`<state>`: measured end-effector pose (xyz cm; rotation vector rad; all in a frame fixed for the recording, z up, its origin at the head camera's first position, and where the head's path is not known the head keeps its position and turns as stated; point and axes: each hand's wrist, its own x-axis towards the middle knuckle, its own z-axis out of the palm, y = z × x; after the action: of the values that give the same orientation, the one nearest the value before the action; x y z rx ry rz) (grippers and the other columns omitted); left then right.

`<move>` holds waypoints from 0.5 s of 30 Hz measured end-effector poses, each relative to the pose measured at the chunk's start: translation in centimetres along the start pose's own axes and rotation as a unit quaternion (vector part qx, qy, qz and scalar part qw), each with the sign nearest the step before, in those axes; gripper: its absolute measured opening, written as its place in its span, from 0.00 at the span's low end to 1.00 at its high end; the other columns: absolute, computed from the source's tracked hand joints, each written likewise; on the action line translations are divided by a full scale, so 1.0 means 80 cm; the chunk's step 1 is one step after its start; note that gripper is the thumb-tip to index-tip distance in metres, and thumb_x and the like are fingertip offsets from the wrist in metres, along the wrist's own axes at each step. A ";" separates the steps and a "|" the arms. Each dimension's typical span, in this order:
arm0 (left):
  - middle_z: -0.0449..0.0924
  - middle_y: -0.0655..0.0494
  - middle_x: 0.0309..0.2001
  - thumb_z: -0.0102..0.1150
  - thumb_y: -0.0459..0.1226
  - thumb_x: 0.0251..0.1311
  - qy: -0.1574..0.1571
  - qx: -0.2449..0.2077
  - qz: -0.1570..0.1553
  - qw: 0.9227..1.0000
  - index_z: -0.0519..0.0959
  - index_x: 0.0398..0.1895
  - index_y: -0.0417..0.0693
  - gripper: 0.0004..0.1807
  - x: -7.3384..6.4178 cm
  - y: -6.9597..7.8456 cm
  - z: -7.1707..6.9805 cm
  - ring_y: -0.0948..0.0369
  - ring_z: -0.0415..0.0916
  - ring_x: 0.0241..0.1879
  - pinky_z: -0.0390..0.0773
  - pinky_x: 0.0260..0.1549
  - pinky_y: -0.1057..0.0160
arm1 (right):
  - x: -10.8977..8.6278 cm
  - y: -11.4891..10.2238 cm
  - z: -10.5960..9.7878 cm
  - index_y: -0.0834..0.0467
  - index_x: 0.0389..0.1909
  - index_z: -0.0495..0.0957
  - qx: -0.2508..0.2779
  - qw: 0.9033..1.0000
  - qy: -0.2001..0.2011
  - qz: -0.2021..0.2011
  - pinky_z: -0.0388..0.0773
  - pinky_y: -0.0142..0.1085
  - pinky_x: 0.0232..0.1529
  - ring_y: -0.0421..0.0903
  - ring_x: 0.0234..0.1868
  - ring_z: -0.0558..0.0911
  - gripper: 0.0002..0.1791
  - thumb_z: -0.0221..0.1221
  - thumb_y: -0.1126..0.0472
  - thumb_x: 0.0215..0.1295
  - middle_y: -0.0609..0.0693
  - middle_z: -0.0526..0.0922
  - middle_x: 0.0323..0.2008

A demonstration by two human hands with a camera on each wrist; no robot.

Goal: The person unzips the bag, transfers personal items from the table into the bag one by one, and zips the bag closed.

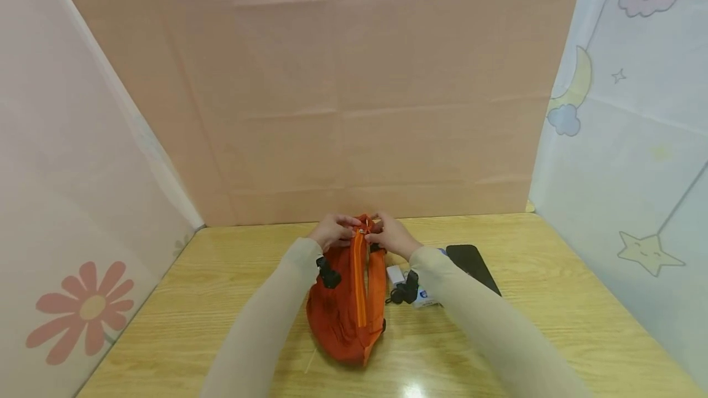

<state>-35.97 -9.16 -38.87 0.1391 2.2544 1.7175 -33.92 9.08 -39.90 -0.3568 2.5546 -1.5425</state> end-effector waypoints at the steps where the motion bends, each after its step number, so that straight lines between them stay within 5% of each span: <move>1: 0.79 0.46 0.43 0.55 0.23 0.61 0.003 0.003 0.002 1.000 0.82 0.49 0.41 0.15 -0.005 0.004 0.002 0.57 0.79 0.36 0.82 0.41 0.56 | 0.000 0.001 0.001 0.62 0.60 0.69 -0.009 1.000 0.005 -0.010 0.81 0.47 0.41 0.54 0.42 0.83 0.23 0.60 0.66 0.65 0.62 0.80 0.45; 7: 0.79 0.46 0.42 0.54 0.23 0.61 0.013 0.010 -0.003 1.000 0.81 0.52 0.38 0.17 -0.012 0.010 0.009 0.58 0.79 0.35 0.82 0.41 0.56 | 0.003 0.013 0.006 0.61 0.46 0.77 -0.013 0.999 0.029 -0.022 0.82 0.43 0.36 0.52 0.34 0.83 0.11 0.62 0.66 0.63 0.57 0.80 0.37; 15: 0.78 0.50 0.38 0.55 0.23 0.62 0.014 0.012 -0.005 1.000 0.81 0.52 0.41 0.16 -0.002 0.004 0.006 0.61 0.78 0.33 0.82 0.35 0.61 | -0.001 0.008 0.004 0.60 0.35 0.79 -0.071 0.995 0.055 -0.048 0.77 0.38 0.28 0.49 0.34 0.79 0.06 0.64 0.62 0.62 0.55 0.81 0.39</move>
<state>-35.67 -8.65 -38.68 0.1094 2.2922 1.6974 -33.83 9.08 -40.61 -0.4272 2.7789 -1.4527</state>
